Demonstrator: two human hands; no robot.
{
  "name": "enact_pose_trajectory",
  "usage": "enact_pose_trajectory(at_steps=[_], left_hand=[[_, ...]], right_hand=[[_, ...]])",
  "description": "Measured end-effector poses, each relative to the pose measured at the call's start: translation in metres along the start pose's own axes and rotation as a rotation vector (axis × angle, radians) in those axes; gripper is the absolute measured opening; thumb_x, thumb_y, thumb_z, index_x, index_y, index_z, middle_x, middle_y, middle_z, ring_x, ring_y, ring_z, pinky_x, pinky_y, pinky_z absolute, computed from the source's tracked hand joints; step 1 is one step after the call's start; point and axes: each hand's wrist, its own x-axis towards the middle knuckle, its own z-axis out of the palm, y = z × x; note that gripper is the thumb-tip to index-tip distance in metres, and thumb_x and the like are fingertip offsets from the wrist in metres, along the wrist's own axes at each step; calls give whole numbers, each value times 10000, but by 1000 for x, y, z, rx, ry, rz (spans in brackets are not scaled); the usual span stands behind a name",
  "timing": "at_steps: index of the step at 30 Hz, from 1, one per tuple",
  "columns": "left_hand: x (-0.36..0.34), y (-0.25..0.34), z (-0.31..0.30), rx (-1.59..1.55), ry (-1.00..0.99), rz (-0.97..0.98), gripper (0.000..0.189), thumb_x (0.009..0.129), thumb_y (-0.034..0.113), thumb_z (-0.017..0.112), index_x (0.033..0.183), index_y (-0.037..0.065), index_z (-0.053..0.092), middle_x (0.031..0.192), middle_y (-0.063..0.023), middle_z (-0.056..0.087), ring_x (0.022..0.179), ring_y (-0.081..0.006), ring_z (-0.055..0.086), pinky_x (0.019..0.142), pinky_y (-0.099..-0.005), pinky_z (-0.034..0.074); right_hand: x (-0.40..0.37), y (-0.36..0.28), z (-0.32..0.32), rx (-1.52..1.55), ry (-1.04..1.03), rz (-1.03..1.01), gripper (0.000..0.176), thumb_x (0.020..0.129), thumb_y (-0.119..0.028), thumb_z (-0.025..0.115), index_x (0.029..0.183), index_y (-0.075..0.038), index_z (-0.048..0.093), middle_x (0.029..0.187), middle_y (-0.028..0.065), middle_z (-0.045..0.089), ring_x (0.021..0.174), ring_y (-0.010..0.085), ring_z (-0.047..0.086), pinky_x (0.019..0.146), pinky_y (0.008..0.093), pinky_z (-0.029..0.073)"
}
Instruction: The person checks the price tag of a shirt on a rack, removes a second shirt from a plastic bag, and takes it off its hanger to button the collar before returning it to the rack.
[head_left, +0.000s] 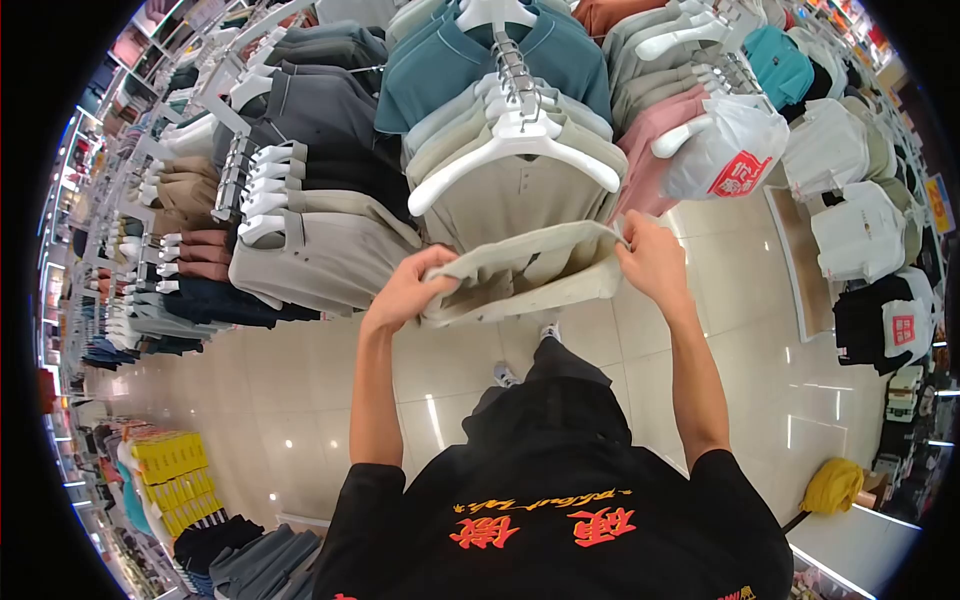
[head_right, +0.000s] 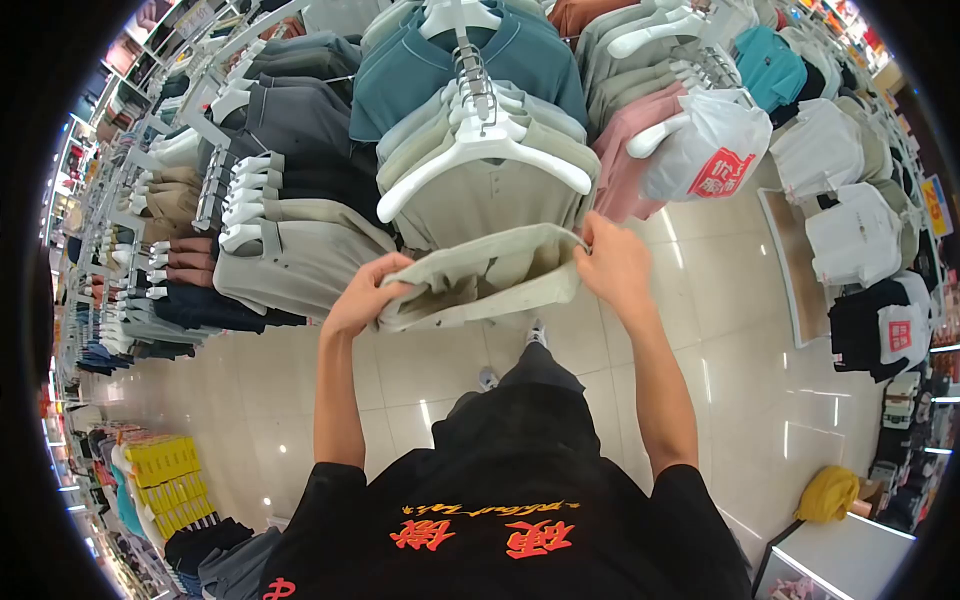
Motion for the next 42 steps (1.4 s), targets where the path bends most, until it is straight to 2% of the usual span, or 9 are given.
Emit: enact_pose_trajectory(at_steps=[3,6,9,12,17,20,29,36,42], left_hand=[[-3,-6,3,125,82,23,89,1009,97,683,1059,28,707,912,46,629,868,-50,523,776,-250,435],[-7,-4,13,2,232,25,83,1047,111,676,1038,32,701,898,48,630,848,-43,529,753,-245,444],[-7,15,38,-336,311,-38,87,1068,95,648,1066,18,688,945,42,642,885,-45,537,798,-237,454],[1,8,50,-317,327,-20,93,1078,94,632,1091,14,679,983,34,655,917,-54,538,837,-241,458],[14,13,54,-252,490,-13,98,1070,104,642,1077,13,677,968,15,653,926,-76,546,851,-265,467],[19,1,51,-112,542,-66,114,1062,117,651,1078,7,677,961,3,659,930,-92,555,858,-279,473],[25,-36,46,-151,788,-135,167,1065,155,647,1120,5,694,1014,-24,709,974,-108,595,917,-292,486],[46,-14,41,-151,651,-122,323,1089,170,630,1358,-3,672,1249,-61,730,1126,-132,652,980,-310,520],[40,30,38,-375,611,-76,327,1080,150,661,1379,20,666,1243,-32,735,1139,-127,667,997,-300,520]], right_hand=[[35,3,-7,225,-425,-46,273,876,-185,794,1080,-68,655,877,160,723,865,374,720,757,482,552],[67,0,12,554,-292,-229,409,902,-211,815,1234,-34,655,1112,194,736,1059,384,706,912,452,565],[114,-4,47,505,-2,-305,478,932,-205,813,1321,-1,626,1317,214,686,1221,403,648,1049,456,520],[151,-11,79,423,123,-459,499,935,-169,814,1361,-15,606,1319,221,683,1252,400,637,1075,475,497],[179,-13,109,667,-11,-370,468,931,-149,824,1342,-28,636,1257,217,705,1158,393,668,1023,477,518],[185,-12,111,746,-21,-395,334,948,-121,805,1247,-29,688,1182,199,725,1041,370,693,924,457,550],[168,-15,69,921,-259,-347,344,963,-104,795,1249,-9,628,1189,191,722,1052,319,712,913,440,592],[147,-70,66,1432,-522,-245,394,1004,-40,757,1351,21,581,1328,159,703,1220,237,689,998,379,616],[144,-84,101,1654,-652,-288,413,1040,-8,705,1429,-7,567,1312,130,699,1217,158,654,1021,360,599]])
